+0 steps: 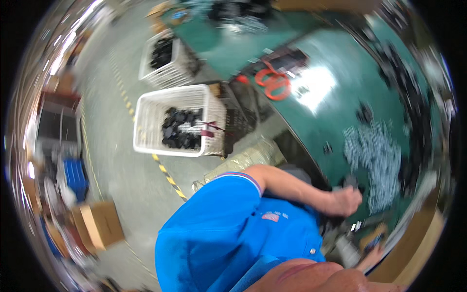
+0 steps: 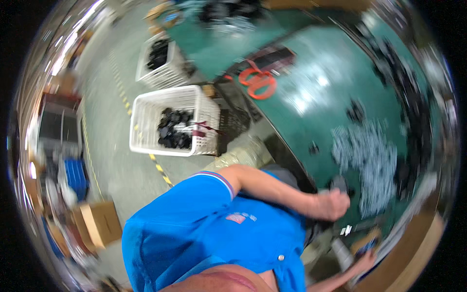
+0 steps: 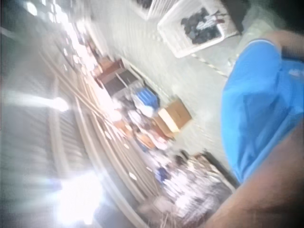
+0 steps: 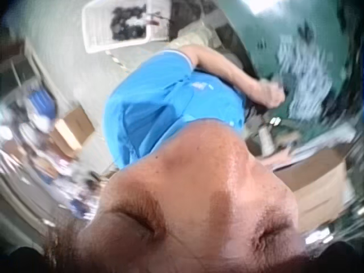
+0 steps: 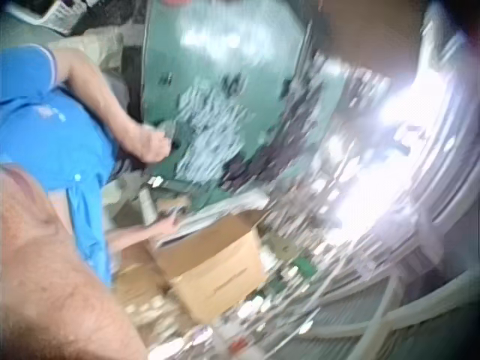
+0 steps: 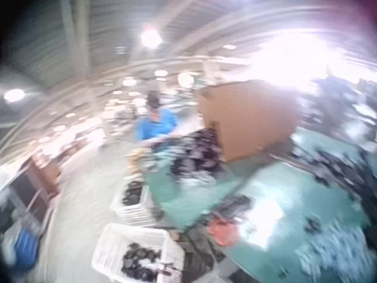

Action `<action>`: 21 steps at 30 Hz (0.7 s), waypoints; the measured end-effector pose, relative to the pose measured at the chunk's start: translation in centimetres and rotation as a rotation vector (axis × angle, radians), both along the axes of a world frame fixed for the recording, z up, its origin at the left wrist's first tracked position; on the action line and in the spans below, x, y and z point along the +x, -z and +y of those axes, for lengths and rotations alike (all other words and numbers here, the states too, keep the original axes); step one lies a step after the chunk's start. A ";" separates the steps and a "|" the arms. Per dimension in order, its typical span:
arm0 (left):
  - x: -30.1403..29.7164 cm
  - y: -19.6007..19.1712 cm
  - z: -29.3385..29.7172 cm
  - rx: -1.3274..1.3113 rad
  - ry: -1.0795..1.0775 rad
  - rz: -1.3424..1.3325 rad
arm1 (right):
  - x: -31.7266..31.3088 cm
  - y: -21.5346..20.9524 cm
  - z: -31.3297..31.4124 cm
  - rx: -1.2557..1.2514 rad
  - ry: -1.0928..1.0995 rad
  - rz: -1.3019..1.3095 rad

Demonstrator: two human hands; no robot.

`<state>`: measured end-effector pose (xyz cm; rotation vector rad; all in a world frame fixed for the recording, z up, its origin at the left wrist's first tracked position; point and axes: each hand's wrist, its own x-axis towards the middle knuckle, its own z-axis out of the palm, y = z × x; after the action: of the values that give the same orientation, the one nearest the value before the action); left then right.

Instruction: The person repeatedly picks up small black plastic parts and metallic springs from a green workbench, inserts the springs into the parts, and uses a power drill to fasten them. The person places the assembled units on the table and continues the cycle.

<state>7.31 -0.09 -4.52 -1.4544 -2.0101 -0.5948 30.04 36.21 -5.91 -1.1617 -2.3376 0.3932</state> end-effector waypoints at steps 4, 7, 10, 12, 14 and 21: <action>-0.9 -1.0 -0.4 -0.241 0.042 -0.022 | -3.5 -2.5 -6.9 -0.695 0.075 0.612; -0.9 -0.1 0.7 -0.268 0.056 -0.139 | -2.3 -3.0 -10.6 -0.745 0.142 0.863; -0.8 -1.8 0.0 -0.292 0.206 -0.340 | -0.5 -2.2 -16.8 -0.903 0.157 0.952; -0.6 -3.0 -1.0 -0.256 0.268 -0.415 | 0.7 -0.1 -21.1 -0.981 0.256 0.961; -1.3 -4.2 -2.1 -0.157 0.310 -0.468 | 1.2 2.2 -24.5 -1.097 0.357 0.970; -9.9 -4.8 -3.7 -0.127 0.132 -0.524 | -4.5 2.6 -27.1 -1.174 0.347 1.007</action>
<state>-2.58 -3.76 0.26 -1.6401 -2.3918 -1.0053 25.49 9.10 -8.50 -1.2854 -0.8954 1.8247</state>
